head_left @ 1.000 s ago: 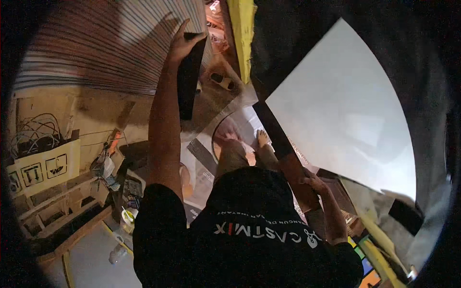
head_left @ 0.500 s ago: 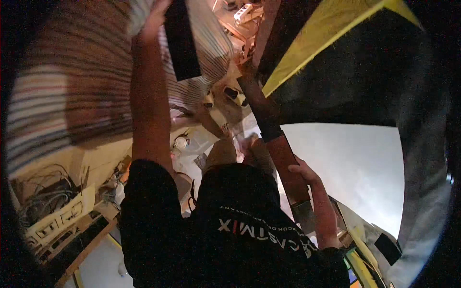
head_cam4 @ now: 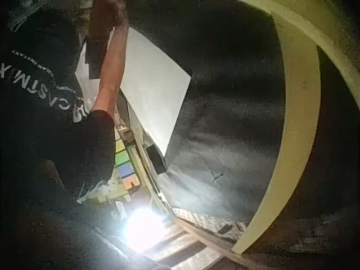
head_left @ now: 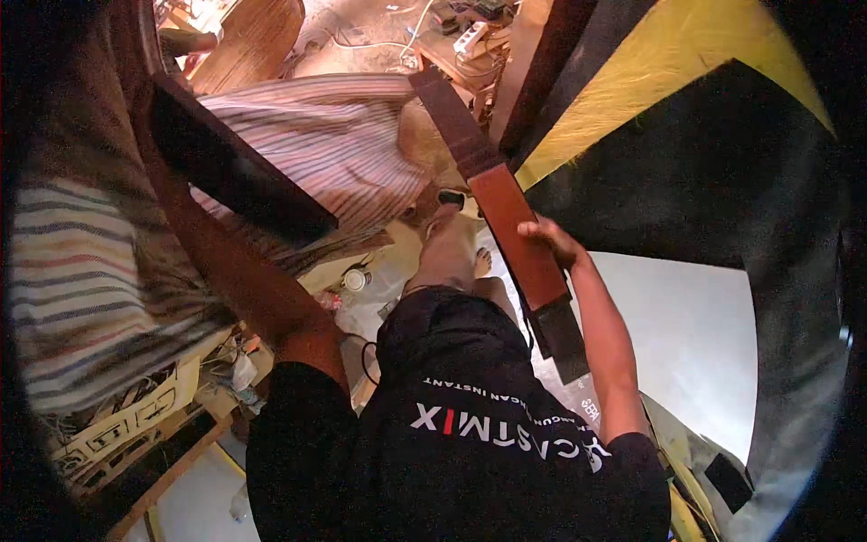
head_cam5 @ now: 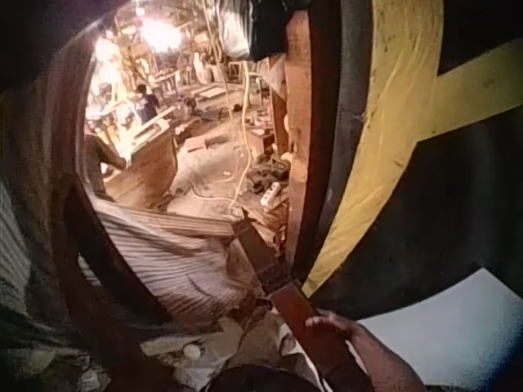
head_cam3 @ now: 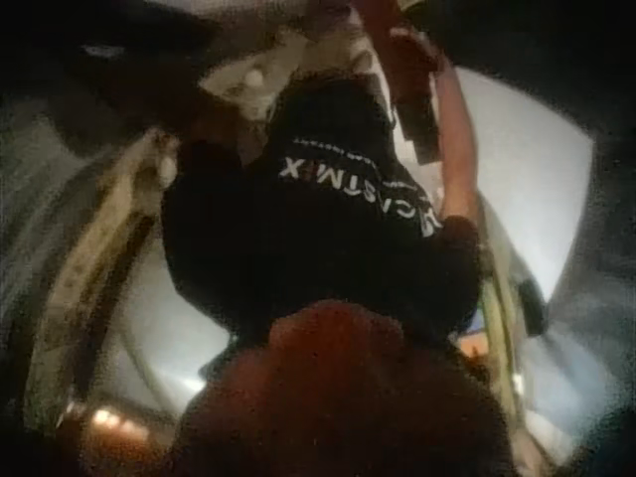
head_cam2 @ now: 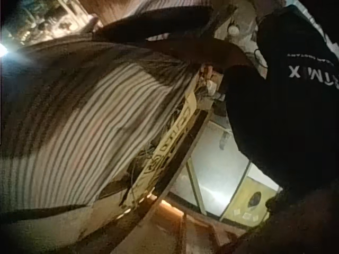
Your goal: The person uses a spray gun to apply a finish to wooden frames, then picks up and inspects the frames, moving between different stacks of wood products in a workshop.
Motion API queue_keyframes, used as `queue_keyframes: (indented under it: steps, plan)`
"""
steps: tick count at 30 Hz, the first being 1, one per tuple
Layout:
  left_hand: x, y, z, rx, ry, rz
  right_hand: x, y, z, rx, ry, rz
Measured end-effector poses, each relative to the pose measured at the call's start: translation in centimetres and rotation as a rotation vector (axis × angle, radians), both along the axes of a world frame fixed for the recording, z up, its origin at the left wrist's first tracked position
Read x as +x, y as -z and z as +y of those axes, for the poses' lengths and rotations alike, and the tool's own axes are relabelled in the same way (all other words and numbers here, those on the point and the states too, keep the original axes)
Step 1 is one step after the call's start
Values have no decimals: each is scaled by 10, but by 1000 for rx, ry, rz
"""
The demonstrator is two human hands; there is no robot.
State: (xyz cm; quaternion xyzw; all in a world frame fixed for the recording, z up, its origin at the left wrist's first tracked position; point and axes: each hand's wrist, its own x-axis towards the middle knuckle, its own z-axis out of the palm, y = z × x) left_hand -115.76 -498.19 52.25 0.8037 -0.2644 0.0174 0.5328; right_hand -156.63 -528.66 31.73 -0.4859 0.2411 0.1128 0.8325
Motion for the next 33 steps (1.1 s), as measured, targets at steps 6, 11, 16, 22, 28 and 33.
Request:
queue_keyframes:
  steps: [6, 11, 16, 22, 28, 33]
  plan:
    - [-26, -22, 38, -58, -75, -31, 54, 34, -23, 18, 43, 55]
    - [-47, -41, 82, -17, -176, -51, 130, 54, -28, 157, 192, -50]
    - [-43, -49, 107, 56, -234, -32, 232, 59, -61, 160, 157, 134]
    - [-37, -94, 131, 91, -262, -38, 361, 39, -76, 100, 211, 125]
    - [-44, -124, 132, 96, -250, 21, 452, 40, -127, 4, 204, 32]
    - [-23, -141, 102, 82, -122, 167, 512, 80, -176, -232, 370, -342]
